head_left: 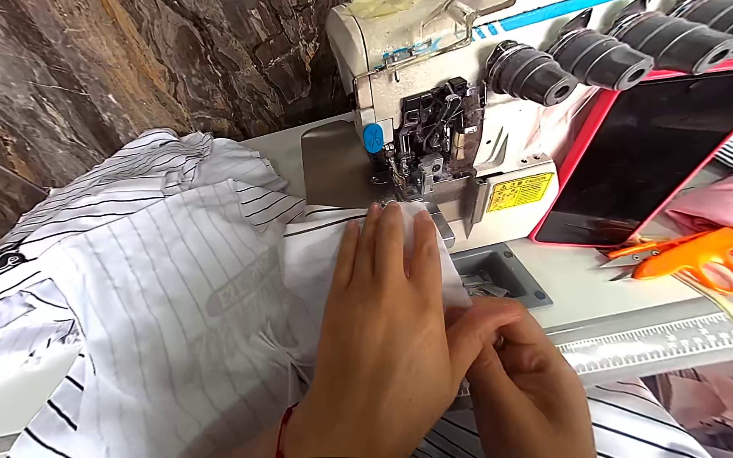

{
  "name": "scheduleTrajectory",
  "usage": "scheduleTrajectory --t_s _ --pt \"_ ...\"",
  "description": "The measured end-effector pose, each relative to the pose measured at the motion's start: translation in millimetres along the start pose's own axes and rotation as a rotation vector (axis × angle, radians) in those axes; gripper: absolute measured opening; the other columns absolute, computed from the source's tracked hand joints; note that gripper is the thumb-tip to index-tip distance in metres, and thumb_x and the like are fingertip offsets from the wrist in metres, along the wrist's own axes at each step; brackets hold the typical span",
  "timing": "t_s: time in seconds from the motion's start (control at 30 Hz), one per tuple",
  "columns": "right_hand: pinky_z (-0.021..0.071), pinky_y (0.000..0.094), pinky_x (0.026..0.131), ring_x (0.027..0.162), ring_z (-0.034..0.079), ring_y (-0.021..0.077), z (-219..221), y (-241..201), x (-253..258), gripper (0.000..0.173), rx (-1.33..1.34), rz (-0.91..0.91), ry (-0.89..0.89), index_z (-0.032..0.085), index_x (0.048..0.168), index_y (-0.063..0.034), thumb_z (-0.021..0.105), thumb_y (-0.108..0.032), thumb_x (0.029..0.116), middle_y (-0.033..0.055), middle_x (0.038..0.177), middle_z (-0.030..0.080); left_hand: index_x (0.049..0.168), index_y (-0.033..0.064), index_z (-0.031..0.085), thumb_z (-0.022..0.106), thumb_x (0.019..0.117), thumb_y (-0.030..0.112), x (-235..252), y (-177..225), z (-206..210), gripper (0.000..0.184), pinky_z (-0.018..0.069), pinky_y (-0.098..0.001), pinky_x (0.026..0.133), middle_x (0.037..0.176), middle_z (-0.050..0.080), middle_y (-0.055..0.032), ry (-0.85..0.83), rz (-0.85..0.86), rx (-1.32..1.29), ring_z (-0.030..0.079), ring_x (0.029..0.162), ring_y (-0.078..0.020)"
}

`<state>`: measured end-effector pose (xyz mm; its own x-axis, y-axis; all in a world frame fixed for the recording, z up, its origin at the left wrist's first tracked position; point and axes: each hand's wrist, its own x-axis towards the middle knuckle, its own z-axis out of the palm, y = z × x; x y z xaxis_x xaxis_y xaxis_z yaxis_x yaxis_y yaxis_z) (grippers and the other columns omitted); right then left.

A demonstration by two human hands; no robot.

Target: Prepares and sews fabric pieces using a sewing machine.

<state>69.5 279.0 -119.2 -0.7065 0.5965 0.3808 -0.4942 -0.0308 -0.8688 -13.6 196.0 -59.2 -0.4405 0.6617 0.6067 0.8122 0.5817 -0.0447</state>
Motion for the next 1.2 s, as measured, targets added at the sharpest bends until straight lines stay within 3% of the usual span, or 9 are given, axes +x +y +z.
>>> scheduleTrajectory --t_s 0.27,0.43,0.53,0.63,0.7,0.83,0.9,1.03,1.2 --pt "0.0533 0.0116 0.066 0.072 0.061 -0.0059 2.5 3.5 8.0 0.006 -0.024 -0.031 0.021 0.060 0.102 -0.0100 0.056 -0.005 0.1004 -0.0127 0.080 0.064 0.134 0.0052 0.066 0.044 0.0995 0.060 4.5 -3.7 4.1 0.068 0.0427 -0.0507 0.112 0.139 0.060 -0.0247 0.022 -0.003 -0.081 0.056 0.134 -0.0388" --pt "0.0470 0.0094 0.057 0.062 0.057 -0.0059 2.5 0.8 13.3 0.006 -0.040 0.011 0.035 0.061 0.102 -0.0076 0.056 -0.006 0.1015 -0.0104 0.074 0.065 0.126 -0.0025 0.065 0.039 0.1049 0.031 5.3 -30.3 -5.0 0.047 0.0418 -0.0426 0.116 0.134 0.066 -0.0180 0.035 0.115 -0.294 0.056 0.136 -0.0287" --pt "0.0477 0.0099 0.058 0.063 0.059 -0.0056 0.9 2.4 14.0 0.007 -0.028 0.034 0.005 0.061 0.106 -0.0057 0.056 -0.006 0.1017 -0.0097 0.076 0.066 0.119 0.0023 0.070 0.039 0.1048 0.020 -4.9 -49.6 -9.5 0.039 0.0394 -0.0407 0.119 0.139 0.065 -0.0122 0.035 0.236 -0.352 0.052 0.140 -0.0242" --pt "0.0554 0.0133 0.069 0.075 0.066 -0.0043 -2.1 6.0 11.4 0.014 -0.025 0.063 -0.082 0.061 0.113 -0.0020 0.062 -0.007 0.0994 -0.0092 0.086 0.071 0.122 0.0084 0.071 0.041 0.1081 0.022 -21.6 -52.4 -6.0 0.035 0.0364 -0.0418 0.122 0.144 0.062 -0.0087 0.037 0.299 -0.315 0.048 0.144 -0.0202" --pt "0.0536 0.0120 0.066 0.073 0.063 -0.0063 -2.3 6.6 7.1 0.016 -0.041 0.106 -0.120 0.064 0.111 -0.0015 0.066 -0.007 0.0965 -0.0108 0.085 0.069 0.124 0.0106 0.069 0.045 0.1090 0.027 -29.7 -48.4 -4.5 0.033 0.0346 -0.0428 0.123 0.143 0.062 -0.0076 0.045 0.319 -0.303 0.048 0.144 -0.0189" --pt "0.0551 0.0145 0.069 0.074 0.064 -0.0057 -7.8 -0.1 1.2 0.013 -0.015 0.127 -0.165 0.067 0.110 -0.0018 0.058 -0.005 0.1017 -0.0122 0.083 0.070 0.130 0.0139 0.062 0.050 0.1071 0.031 -44.4 -39.1 2.6 0.031 0.0327 -0.0396 0.122 0.142 0.063 -0.0040 0.047 0.336 -0.206 0.049 0.143 -0.0161" --pt "0.0547 0.0138 0.071 0.077 0.064 -0.0069 -9.4 -3.2 -1.7 0.014 -0.009 0.128 -0.187 0.067 0.112 -0.0004 0.058 -0.004 0.1012 -0.0123 0.086 0.071 0.133 0.0128 0.060 0.050 0.1061 0.023 -49.1 -37.6 11.2 0.030 0.0330 -0.0387 0.121 0.142 0.063 -0.0040 0.074 0.333 -0.172 0.049 0.142 -0.0161" --pt "0.0466 0.0087 0.063 0.069 0.054 -0.0114 -10.2 -2.4 -4.8 0.014 -0.061 0.091 -0.202 0.067 0.110 0.0020 0.059 -0.003 0.1001 -0.0133 0.080 0.066 0.129 0.0052 0.061 0.048 0.1038 0.008 -51.1 -37.8 17.3 0.029 0.0366 -0.0361 0.120 0.136 0.067 -0.0091 0.167 0.340 -0.168 0.055 0.138 -0.0198" --pt "0.0477 0.0091 0.064 0.070 0.056 -0.0107 -10.0 -5.2 -6.9 0.016 -0.073 0.080 -0.198 0.067 0.112 0.0037 0.059 -0.004 0.1005 -0.0118 0.082 0.067 0.117 0.0020 0.067 0.054 0.1028 0.006 -46.3 -36.2 11.2 0.020 0.0458 -0.0367 0.113 0.120 0.075 -0.0120 0.257 0.371 -0.179 0.066 0.124 -0.0224"
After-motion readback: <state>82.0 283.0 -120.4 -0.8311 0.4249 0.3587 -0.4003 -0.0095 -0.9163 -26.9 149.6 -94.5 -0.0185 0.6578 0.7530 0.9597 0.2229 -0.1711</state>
